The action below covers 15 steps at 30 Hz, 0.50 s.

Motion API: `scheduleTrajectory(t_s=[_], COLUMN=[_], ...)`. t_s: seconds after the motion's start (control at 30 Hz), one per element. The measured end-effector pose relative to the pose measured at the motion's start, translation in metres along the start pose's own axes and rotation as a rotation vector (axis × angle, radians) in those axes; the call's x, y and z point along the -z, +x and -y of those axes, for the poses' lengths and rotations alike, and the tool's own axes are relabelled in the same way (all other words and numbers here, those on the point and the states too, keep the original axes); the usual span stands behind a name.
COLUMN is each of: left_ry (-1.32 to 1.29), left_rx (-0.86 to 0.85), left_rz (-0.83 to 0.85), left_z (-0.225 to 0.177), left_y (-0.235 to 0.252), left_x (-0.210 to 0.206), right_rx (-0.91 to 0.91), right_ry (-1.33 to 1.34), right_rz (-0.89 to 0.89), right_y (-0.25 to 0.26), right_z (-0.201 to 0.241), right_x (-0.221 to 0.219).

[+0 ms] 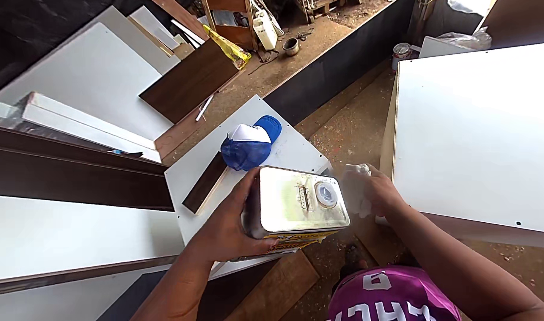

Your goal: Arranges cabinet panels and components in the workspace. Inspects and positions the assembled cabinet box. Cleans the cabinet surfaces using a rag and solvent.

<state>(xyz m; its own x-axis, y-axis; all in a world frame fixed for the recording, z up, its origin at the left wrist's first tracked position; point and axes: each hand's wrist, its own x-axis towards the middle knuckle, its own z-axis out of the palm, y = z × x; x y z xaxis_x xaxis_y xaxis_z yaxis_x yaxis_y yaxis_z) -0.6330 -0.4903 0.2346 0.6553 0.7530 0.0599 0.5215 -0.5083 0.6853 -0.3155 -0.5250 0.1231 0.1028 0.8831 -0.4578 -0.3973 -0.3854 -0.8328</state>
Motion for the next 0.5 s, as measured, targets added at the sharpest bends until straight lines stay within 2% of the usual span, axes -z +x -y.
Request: scheduleTrajectory(t_s=[0.13, 0.27, 0.5], left_ry=[0.109, 0.261, 0.387], left_rx=[0.037, 0.104, 0.047], left_rz=[0.143, 0.235, 0.333], left_z=[-0.009, -0.012, -0.011], left_y=[0.018, 0.028, 0.044], left_x=[0.001, 0.002, 0.006], right_rx=[-0.019, -0.061, -0.113], right_ry=[0.092, 0.062, 0.055], right_rz=[0.01, 0.0, 0.026], right_y=[-0.007, -0.007, -0.005], right_z=[-0.012, -0.028, -0.053], right_x=[-0.001, 0.004, 0.0])
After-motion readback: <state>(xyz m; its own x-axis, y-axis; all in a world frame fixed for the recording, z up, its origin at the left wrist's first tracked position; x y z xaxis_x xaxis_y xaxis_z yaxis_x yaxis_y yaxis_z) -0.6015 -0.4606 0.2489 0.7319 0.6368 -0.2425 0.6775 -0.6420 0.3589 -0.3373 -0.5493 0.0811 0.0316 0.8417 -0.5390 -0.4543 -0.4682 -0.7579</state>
